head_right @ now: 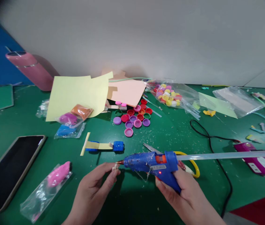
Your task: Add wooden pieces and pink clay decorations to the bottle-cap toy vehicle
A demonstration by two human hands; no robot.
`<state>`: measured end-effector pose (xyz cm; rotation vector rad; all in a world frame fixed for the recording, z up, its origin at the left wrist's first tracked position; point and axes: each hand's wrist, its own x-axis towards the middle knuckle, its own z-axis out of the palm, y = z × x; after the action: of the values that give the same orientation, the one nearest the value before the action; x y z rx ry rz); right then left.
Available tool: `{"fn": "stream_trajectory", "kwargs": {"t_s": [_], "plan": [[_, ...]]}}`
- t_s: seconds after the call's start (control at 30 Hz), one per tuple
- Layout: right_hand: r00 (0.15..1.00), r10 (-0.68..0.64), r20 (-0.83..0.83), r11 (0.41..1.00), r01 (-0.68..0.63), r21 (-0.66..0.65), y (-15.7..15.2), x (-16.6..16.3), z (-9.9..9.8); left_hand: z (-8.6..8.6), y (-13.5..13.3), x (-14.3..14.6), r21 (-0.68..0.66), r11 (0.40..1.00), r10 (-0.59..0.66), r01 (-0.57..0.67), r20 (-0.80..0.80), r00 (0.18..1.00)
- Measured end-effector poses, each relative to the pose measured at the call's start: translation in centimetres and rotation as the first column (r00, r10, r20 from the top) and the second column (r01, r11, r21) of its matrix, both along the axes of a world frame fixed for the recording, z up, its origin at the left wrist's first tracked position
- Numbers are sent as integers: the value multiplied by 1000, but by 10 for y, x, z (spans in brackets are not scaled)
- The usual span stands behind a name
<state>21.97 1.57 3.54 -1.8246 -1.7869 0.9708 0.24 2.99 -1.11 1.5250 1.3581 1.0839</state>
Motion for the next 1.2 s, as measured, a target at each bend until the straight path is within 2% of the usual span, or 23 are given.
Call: {"fn": "stream_trajectory", "kwargs": {"t_s": [0.23,0.53,0.83,1.03,1.2], "plan": [[999,28,29,999,-28,-18,-2,4,0,1,0,-1,-26,1000,-8,7,-14,1000],[1000,-9,26,1000,10,-30,-4,5,-4,1,0,0,-59,998,6,-6,9,1000],[1000,-3,-7,1000,3,-2,-1,-1,0,-1,-2,0,-158,987,0,9,60,998],[978,-95,-187,995,93,-18,12,-13,-2,2,-3,0,-312,949,26,49,233,972],[927,-200,-317,979,201,-29,26,-7,-9,8,-1,2,-384,922,100,49,360,928]]}}
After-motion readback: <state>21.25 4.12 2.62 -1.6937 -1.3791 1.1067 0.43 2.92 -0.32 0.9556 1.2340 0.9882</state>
